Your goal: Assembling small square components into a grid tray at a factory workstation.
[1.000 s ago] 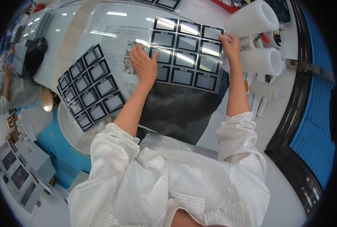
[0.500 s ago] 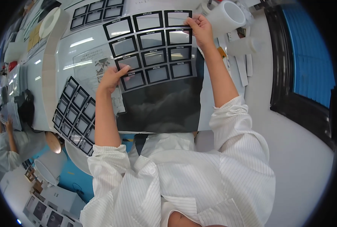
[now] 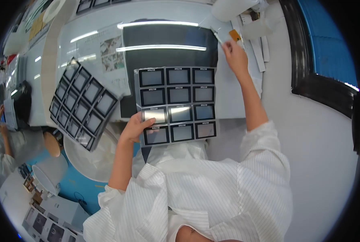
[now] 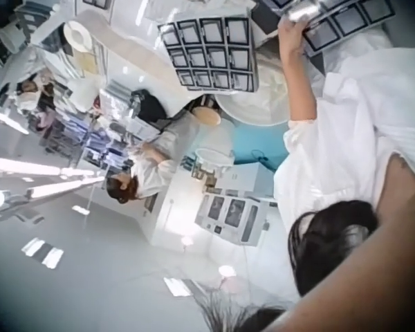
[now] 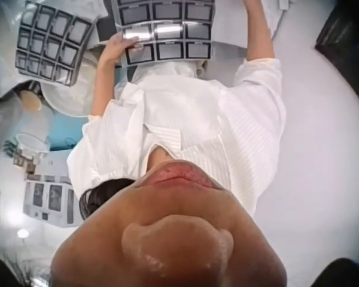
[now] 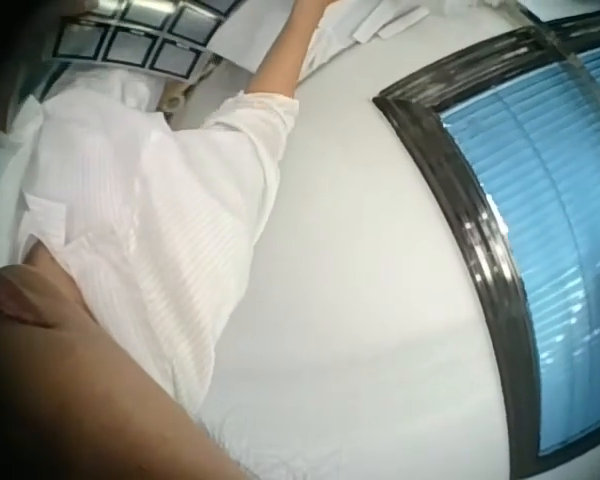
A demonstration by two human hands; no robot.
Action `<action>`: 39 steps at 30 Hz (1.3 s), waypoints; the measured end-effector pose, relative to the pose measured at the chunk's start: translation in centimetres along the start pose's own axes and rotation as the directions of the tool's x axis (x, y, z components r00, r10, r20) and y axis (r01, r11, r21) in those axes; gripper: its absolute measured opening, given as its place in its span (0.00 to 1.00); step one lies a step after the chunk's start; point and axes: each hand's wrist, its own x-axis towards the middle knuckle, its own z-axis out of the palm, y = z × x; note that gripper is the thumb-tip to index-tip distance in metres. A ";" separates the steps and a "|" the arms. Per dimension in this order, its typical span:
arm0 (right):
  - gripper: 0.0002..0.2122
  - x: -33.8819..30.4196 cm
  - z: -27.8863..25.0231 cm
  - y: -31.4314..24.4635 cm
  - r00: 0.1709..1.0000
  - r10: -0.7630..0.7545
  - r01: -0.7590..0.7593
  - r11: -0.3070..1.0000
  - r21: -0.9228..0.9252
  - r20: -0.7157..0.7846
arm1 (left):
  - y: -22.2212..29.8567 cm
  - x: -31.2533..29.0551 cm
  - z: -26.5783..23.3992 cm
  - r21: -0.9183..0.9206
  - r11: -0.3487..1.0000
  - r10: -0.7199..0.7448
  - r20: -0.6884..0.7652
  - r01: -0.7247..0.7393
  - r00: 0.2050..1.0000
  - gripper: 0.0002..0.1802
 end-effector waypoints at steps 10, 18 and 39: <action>0.08 3.6 3.7 2.5 0.911 -0.411 0.331 0.698 -0.635 0.024 | -5.4 -0.3 -4.1 -0.004 0.995 0.102 0.131 -0.103 0.986 0.14; 0.08 -17.1 2.6 -15.4 0.823 -0.441 0.262 0.854 0.450 0.357 | -7.7 -2.0 -6.0 0.025 0.986 0.161 0.152 -0.167 0.975 0.10; 0.07 -22.8 10.9 -23.5 0.698 -0.688 0.593 0.711 0.378 0.198 | -11.3 -1.5 -6.6 -0.131 0.939 0.327 0.052 -0.318 0.944 0.17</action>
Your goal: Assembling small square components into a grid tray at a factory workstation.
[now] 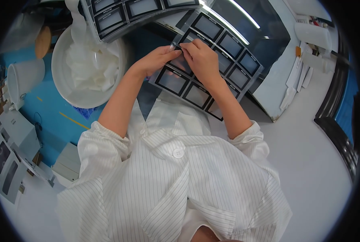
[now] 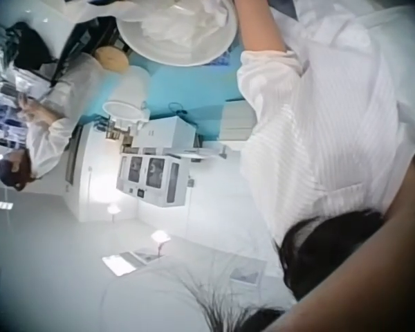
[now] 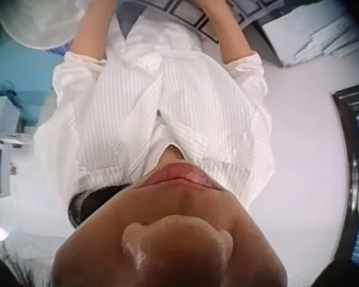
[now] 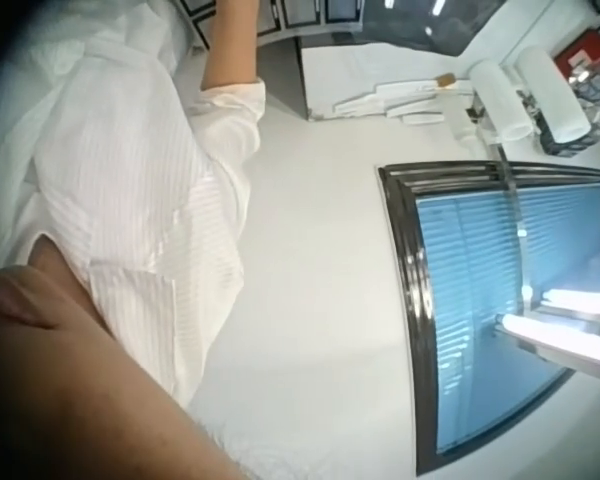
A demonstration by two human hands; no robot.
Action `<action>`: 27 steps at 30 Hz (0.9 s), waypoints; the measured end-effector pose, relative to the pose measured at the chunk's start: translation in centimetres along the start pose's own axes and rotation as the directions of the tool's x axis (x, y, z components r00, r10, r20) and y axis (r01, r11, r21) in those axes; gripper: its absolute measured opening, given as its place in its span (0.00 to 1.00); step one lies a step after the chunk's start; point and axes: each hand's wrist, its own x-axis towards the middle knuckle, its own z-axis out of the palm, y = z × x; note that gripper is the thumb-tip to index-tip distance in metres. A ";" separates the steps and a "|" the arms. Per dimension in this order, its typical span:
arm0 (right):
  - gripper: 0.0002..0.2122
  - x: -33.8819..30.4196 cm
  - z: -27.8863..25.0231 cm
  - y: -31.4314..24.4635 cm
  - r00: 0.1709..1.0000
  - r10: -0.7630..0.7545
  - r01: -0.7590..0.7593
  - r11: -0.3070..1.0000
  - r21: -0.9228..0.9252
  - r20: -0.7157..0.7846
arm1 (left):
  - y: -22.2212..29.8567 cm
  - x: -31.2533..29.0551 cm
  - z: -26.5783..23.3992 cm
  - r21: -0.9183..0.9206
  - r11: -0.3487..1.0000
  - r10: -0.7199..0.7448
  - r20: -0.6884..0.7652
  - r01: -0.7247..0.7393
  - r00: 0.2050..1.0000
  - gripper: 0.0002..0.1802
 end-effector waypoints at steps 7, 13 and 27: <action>0.06 0.9 0.0 -0.6 0.996 -0.003 0.016 0.991 -0.136 0.092 | 0.1 -0.1 0.2 0.047 0.998 -0.029 -0.042 0.031 0.999 0.17; 0.05 -1.1 -2.2 -0.1 0.985 0.127 -0.119 0.990 -0.074 0.113 | 0.8 -0.5 0.5 0.046 0.996 -0.074 -0.039 0.076 0.996 0.16; 0.05 -5.2 -6.1 1.7 0.948 0.262 -0.242 0.962 -0.125 0.178 | 0.8 -0.7 0.3 0.110 0.991 -0.075 -0.043 0.079 0.996 0.18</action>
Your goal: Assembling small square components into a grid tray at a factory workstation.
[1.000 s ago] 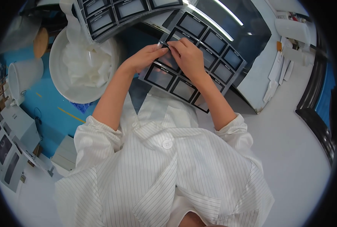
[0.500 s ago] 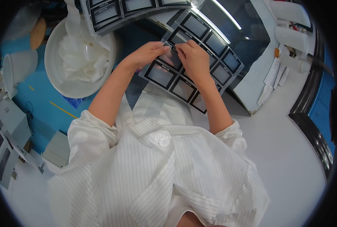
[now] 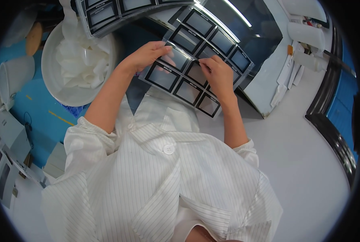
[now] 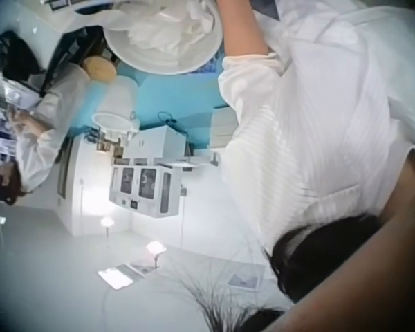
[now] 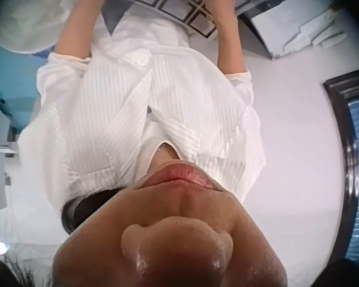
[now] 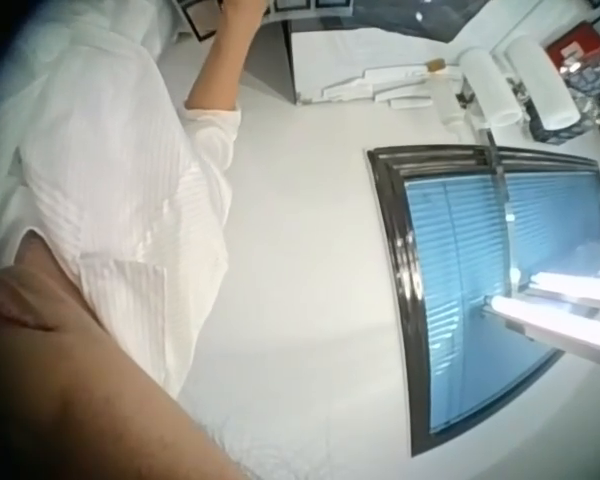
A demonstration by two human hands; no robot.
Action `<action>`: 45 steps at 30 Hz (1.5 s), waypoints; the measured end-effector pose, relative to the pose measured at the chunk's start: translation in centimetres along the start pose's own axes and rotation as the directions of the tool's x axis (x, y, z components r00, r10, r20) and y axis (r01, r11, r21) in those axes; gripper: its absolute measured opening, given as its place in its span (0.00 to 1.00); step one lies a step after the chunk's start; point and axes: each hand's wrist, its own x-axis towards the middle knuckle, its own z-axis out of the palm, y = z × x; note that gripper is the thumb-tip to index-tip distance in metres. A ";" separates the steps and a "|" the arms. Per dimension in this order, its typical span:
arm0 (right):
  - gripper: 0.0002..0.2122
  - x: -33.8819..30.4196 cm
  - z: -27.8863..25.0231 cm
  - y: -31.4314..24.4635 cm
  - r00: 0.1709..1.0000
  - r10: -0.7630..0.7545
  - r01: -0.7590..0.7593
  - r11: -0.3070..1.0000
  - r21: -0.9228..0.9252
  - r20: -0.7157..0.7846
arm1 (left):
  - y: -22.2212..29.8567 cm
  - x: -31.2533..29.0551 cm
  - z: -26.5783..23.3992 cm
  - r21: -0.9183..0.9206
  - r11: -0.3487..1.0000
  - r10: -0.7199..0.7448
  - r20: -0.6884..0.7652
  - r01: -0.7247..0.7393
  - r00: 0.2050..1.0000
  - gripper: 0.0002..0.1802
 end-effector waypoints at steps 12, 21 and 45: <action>0.04 -3.0 -2.3 1.9 0.999 0.040 -0.040 0.997 -0.065 -0.002 | -0.3 0.3 -0.2 -0.007 1.000 -0.001 0.004 0.001 1.000 0.17; 0.04 -5.1 -3.3 3.5 0.996 0.088 -0.088 0.991 -0.102 -0.006 | -0.6 0.5 0.0 -0.044 0.999 0.014 -0.009 -0.014 1.000 0.18; 0.14 1.4 -3.8 9.9 0.954 0.267 -0.241 0.954 0.177 -0.137 | -0.2 0.6 1.2 -0.125 0.991 0.054 0.039 -0.048 0.998 0.17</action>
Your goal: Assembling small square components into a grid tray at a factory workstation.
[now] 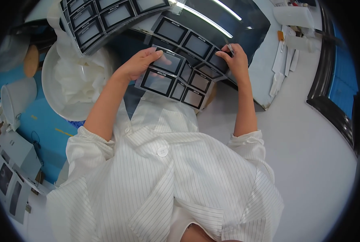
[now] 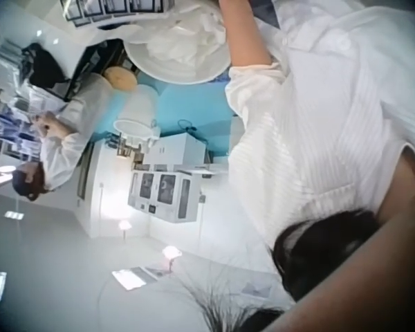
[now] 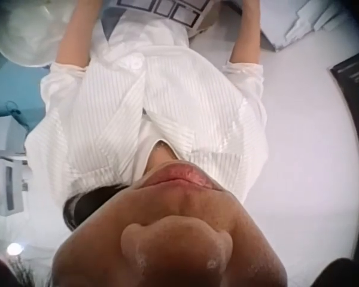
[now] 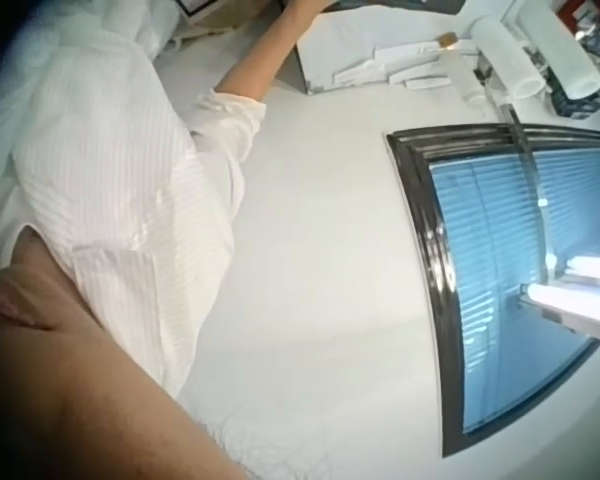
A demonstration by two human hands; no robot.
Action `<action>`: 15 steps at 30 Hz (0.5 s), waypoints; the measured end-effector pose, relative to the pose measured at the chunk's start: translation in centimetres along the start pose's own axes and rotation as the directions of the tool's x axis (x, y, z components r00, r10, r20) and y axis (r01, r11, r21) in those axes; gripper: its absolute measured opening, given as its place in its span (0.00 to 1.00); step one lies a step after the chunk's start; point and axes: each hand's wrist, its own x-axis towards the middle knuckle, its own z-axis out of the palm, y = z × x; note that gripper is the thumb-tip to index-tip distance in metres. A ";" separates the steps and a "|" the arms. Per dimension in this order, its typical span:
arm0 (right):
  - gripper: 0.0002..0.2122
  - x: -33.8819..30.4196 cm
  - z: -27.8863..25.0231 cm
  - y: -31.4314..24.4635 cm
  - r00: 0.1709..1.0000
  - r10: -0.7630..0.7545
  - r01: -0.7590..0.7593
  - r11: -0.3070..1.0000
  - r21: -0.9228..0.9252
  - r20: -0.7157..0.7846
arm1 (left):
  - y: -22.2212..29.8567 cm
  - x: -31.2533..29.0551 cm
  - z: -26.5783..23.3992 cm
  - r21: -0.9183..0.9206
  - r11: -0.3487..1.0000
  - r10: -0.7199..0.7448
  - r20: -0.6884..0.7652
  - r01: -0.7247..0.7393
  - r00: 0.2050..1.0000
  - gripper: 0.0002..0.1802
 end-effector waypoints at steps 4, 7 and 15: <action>0.12 0.6 -0.4 -0.2 0.997 -0.010 0.012 0.999 -0.030 0.077 | 0.6 -0.1 -0.4 0.049 0.999 -0.022 0.052 0.020 0.998 0.17; 0.11 0.5 -0.1 -0.6 0.996 -0.022 0.032 0.994 -0.107 0.088 | 1.0 -0.4 -0.2 0.052 0.998 -0.041 0.027 0.040 0.999 0.18; 0.12 0.3 0.2 0.2 0.996 0.070 -0.074 0.993 0.097 0.047 | -0.2 0.0 -0.4 0.135 0.990 0.056 -0.157 -0.035 0.986 0.18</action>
